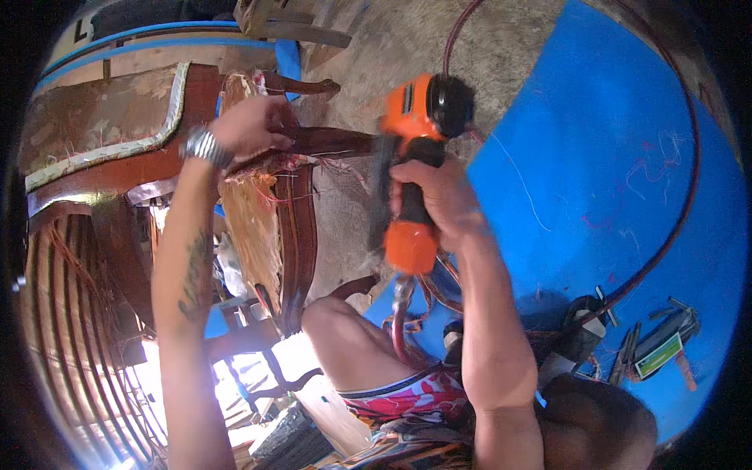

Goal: Reupholstering a wooden chair by attaching fabric strips and padding using a pneumatic staple gun.

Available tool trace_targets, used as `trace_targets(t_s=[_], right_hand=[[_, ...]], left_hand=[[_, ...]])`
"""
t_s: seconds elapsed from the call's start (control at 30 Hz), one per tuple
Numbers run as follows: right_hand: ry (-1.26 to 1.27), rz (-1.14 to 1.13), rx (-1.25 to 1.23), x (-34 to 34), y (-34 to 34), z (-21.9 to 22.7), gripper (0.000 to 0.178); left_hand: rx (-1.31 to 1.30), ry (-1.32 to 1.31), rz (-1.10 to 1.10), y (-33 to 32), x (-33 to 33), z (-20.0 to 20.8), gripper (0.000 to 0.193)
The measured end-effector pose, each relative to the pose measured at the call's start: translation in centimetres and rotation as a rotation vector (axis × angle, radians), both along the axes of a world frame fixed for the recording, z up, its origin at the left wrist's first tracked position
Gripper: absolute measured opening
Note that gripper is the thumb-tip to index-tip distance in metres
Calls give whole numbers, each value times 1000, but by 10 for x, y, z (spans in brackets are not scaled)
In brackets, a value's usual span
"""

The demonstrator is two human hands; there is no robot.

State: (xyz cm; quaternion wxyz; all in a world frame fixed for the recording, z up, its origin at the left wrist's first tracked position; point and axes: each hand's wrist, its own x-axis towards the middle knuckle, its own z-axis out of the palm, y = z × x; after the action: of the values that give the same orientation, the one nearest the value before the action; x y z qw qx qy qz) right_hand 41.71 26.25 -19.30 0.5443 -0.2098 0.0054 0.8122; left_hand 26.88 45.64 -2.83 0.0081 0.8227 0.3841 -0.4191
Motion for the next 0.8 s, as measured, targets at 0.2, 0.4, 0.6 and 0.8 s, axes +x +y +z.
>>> trace_targets(t_s=[0.2,0.4,0.6,0.8], right_hand=[[-1384,-176,-107,24,7,-46,70],[-1675,-107,-255,-6,3,-123,85],[-1645,73,-355,-27,18,-136,90],[-1800,186,-262,-36,19,-134,76]], left_hand=[[375,-907,-126,-129,-23,-20,19],[644,-877,150,-165,-94,-40,31],[676,-943,318,-162,-113,-53,39],[654,-966,365,-162,-113,-56,39]])
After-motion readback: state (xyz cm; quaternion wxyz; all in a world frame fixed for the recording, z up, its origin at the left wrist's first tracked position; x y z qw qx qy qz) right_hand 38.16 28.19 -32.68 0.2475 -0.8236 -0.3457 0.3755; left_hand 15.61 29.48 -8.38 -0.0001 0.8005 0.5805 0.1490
